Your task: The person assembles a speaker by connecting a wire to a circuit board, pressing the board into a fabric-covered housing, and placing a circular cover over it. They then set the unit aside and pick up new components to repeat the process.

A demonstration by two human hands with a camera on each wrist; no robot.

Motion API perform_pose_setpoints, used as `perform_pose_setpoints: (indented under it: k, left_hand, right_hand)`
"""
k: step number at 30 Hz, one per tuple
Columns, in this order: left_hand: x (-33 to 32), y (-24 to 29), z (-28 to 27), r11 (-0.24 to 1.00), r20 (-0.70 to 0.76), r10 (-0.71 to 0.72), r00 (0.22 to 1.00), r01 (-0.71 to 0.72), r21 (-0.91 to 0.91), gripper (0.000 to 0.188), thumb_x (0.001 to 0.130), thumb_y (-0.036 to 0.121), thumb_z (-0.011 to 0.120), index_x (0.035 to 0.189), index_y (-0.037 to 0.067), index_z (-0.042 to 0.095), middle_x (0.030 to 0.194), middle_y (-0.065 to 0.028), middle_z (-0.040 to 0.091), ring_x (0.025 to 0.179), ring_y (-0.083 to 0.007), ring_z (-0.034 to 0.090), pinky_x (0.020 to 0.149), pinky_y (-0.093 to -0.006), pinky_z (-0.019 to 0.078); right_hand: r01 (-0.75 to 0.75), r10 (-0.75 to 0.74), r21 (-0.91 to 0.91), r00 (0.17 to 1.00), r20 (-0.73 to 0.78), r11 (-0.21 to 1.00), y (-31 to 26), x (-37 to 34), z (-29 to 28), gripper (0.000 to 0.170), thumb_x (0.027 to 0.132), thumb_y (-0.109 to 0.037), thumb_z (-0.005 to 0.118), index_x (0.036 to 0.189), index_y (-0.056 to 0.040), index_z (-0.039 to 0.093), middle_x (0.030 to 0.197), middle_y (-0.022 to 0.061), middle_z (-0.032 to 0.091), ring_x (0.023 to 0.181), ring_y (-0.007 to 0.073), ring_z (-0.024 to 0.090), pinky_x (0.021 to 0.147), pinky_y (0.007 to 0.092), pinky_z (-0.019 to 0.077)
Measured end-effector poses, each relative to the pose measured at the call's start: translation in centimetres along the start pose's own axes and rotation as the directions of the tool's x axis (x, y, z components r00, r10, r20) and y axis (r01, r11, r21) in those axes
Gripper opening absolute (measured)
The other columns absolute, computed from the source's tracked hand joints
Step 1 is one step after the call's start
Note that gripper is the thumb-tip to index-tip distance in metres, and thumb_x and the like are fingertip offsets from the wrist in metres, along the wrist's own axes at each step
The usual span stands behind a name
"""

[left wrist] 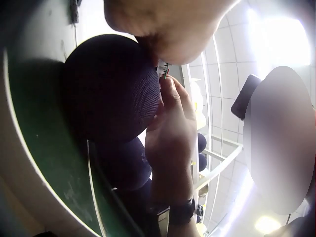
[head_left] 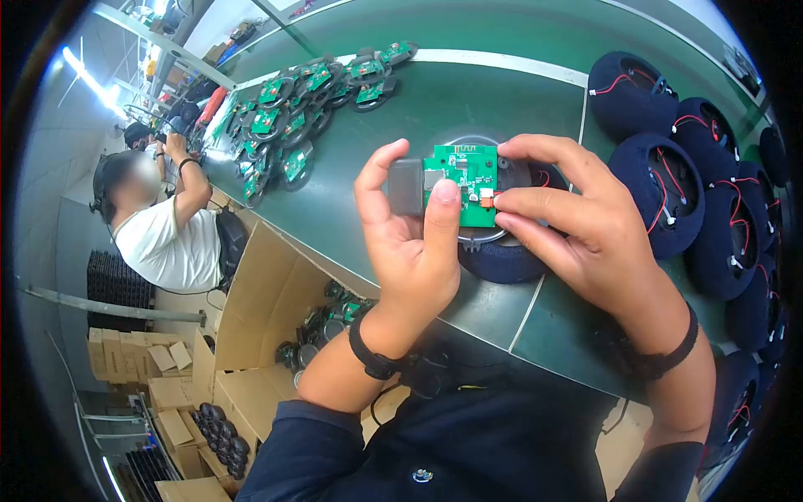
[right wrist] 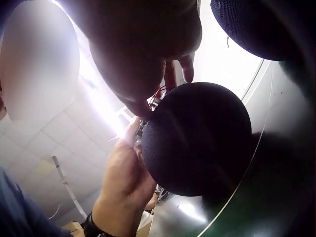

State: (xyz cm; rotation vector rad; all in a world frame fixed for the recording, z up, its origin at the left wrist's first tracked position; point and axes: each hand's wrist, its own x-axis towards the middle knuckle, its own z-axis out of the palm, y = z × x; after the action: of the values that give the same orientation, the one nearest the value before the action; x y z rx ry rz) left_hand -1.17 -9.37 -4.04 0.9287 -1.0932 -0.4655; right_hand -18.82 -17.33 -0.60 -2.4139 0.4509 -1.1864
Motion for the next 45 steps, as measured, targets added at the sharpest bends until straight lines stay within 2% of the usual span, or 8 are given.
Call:
perform_pose_setpoints:
  k: [8, 13, 16, 24, 31, 37, 41, 45]
  left_hand:
    - [0.0, -0.2, -0.4, 1.000, 0.032, 0.019, 0.999, -0.020, 0.020, 0.054, 0.102, 0.006, 0.066, 0.148, 0.005, 0.037, 0.115, -0.0078, 0.060, 0.101, -0.0126, 0.061, 0.088, -0.0287, 0.0513]
    - [0.0, 0.0, -0.2, 1.000, 0.043, 0.006, 0.999, -0.006, 0.010, 0.054, 0.102, 0.006, 0.066, 0.148, 0.007, 0.037, 0.114, -0.0070, 0.060, 0.102, -0.0125, 0.061, 0.088, -0.0287, 0.0508]
    - [0.0, -0.2, -0.4, 1.000, 0.026, -0.020, 0.999, 0.020, -0.012, 0.052, 0.102, 0.007, 0.066, 0.147, 0.007, 0.038, 0.114, -0.0065, 0.060, 0.102, -0.0122, 0.061, 0.089, -0.0287, 0.0506]
    - [1.8, 2.2, -2.0, 0.976, 0.032, -0.155, 0.987, 0.158, -0.150, 0.051, 0.100, 0.004, 0.066, 0.146, 0.005, 0.046, 0.114, -0.0043, 0.063, 0.100, -0.0088, 0.061, 0.086, -0.0259, 0.0501]
    - [2.8, 3.1, -6.0, 0.868, 0.317, 0.310, 0.896, -0.403, 0.291, 0.037, 0.084, -0.009, 0.066, 0.118, 0.001, 0.059, 0.120, -0.0218, 0.069, 0.109, -0.0288, 0.068, 0.096, -0.0377, 0.0541]
    - [2.4, 2.9, -7.2, 0.746, 0.370, 0.365, 0.855, -0.506, 0.433, 0.039, 0.077, -0.010, 0.069, 0.112, 0.004, 0.058, 0.117, -0.0189, 0.070, 0.107, -0.0318, 0.067, 0.093, -0.0393, 0.0543]
    - [2.8, 3.1, -7.7, 0.639, 0.432, 0.355, 0.829, -0.553, 0.535, 0.040, 0.079, -0.010, 0.069, 0.115, 0.004, 0.057, 0.119, -0.0199, 0.067, 0.110, -0.0299, 0.062, 0.092, -0.0397, 0.0520]
    - [3.3, 2.9, -6.5, 0.584, 0.519, 0.419, 0.745, -0.659, 0.474, 0.044, 0.073, -0.010, 0.074, 0.112, 0.007, 0.061, 0.119, -0.0185, 0.069, 0.107, -0.0345, 0.065, 0.090, -0.0428, 0.0544]
  right_hand:
    - [0.081, -0.080, -0.142, 0.997, 0.016, 0.987, -0.4, 0.1, -0.3, 0.023, 0.080, -0.004, 0.082, 0.102, -0.0054, 0.078, 0.124, 0.0152, 0.068, 0.110, 0.0340, 0.066, 0.095, 0.0419, 0.0528]
    - [-0.079, 0.078, 0.206, 0.997, 0.010, 0.975, 0.1, -0.2, 0.1, 0.025, 0.081, -0.001, 0.079, 0.105, -0.0026, 0.076, 0.127, 0.0174, 0.064, 0.113, 0.0321, 0.066, 0.100, 0.0417, 0.0524]
    - [0.029, -0.025, 0.139, 0.999, -0.034, 0.990, 0.2, 0.1, 0.1, 0.024, 0.083, -0.008, 0.078, 0.106, -0.0045, 0.075, 0.122, 0.0151, 0.065, 0.106, 0.0306, 0.066, 0.092, 0.0392, 0.0537]
    - [-0.279, 0.508, 0.733, 0.855, -0.104, 0.620, 0.3, 0.5, 0.1, 0.042, 0.110, -0.022, 0.055, 0.147, -0.0032, 0.050, 0.131, 0.0104, 0.063, 0.117, 0.0184, 0.063, 0.103, 0.0345, 0.0481]
    - [-0.311, 0.628, 0.792, 0.770, -0.114, 0.525, 0.6, 1.0, -1.2, 0.042, 0.114, -0.035, 0.042, 0.141, -0.0043, 0.053, 0.126, 0.0113, 0.066, 0.111, 0.0209, 0.067, 0.097, 0.0362, 0.0519]
    - [-0.196, 0.473, 0.699, 0.851, -0.226, 0.687, 1.6, 0.8, -1.3, 0.033, 0.109, -0.032, 0.057, 0.126, -0.0049, 0.064, 0.121, 0.0076, 0.067, 0.106, 0.0161, 0.067, 0.091, 0.0316, 0.0511]
    - [-0.239, 0.576, 0.735, 0.781, -0.242, 0.634, 0.4, 1.6, -1.5, 0.029, 0.107, -0.027, 0.062, 0.124, -0.0039, 0.067, 0.124, 0.0067, 0.067, 0.111, 0.0146, 0.065, 0.092, 0.0325, 0.0510]
    - [-0.408, 0.521, 0.672, 0.853, 0.038, 0.619, 0.9, 0.9, -1.4, 0.049, 0.098, -0.027, 0.074, 0.138, -0.0027, 0.062, 0.136, 0.0123, 0.064, 0.124, 0.0217, 0.062, 0.104, 0.0365, 0.0481]
